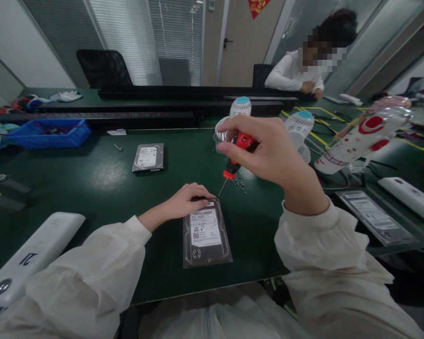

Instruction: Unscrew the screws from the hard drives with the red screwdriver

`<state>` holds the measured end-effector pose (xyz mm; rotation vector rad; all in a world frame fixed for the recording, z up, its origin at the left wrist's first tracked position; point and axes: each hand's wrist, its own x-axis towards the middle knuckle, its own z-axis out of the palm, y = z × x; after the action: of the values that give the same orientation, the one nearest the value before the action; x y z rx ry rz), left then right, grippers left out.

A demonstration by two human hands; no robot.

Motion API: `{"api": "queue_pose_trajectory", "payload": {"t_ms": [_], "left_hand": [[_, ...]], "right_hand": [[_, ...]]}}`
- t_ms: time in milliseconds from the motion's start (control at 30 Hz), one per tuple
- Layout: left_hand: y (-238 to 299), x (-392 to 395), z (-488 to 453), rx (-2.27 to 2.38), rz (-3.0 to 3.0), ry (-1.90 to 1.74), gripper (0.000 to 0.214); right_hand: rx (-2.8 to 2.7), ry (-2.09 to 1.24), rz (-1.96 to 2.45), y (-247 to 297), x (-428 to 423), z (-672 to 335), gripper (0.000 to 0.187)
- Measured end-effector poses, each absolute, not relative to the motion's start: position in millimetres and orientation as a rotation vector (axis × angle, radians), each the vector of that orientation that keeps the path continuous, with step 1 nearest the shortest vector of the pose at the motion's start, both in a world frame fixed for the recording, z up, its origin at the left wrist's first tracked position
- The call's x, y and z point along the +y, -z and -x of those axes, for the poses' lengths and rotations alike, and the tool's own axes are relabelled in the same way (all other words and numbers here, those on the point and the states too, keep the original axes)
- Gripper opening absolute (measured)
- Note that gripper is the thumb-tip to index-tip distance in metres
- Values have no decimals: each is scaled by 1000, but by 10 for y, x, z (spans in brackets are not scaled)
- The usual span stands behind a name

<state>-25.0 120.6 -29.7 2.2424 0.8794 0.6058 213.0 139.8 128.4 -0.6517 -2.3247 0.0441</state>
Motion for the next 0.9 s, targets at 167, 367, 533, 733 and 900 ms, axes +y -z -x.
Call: {"api": "queue_pose_trajectory", "payload": {"t_ms": [167, 367, 533, 733, 900], "left_hand": [[267, 1201, 249, 887, -2229, -596, 29], [272, 1205, 242, 865, -2238, -606, 29], [299, 1207, 251, 874, -2229, -614, 29], [294, 1199, 257, 877, -2218, -603, 29], [305, 1207, 255, 862, -2223, -620, 29]], "right_hand": [[-2389, -90, 544, -1310, 1400, -2167, 42], [-2380, -64, 638, -1318, 1392, -2168, 37], [-2269, -138, 682, -1280, 1404, -2194, 52], [-2350, -112, 610, -1314, 1383, -2217, 57], [-2342, -5, 691, -1316, 1356, -2161, 33]]}}
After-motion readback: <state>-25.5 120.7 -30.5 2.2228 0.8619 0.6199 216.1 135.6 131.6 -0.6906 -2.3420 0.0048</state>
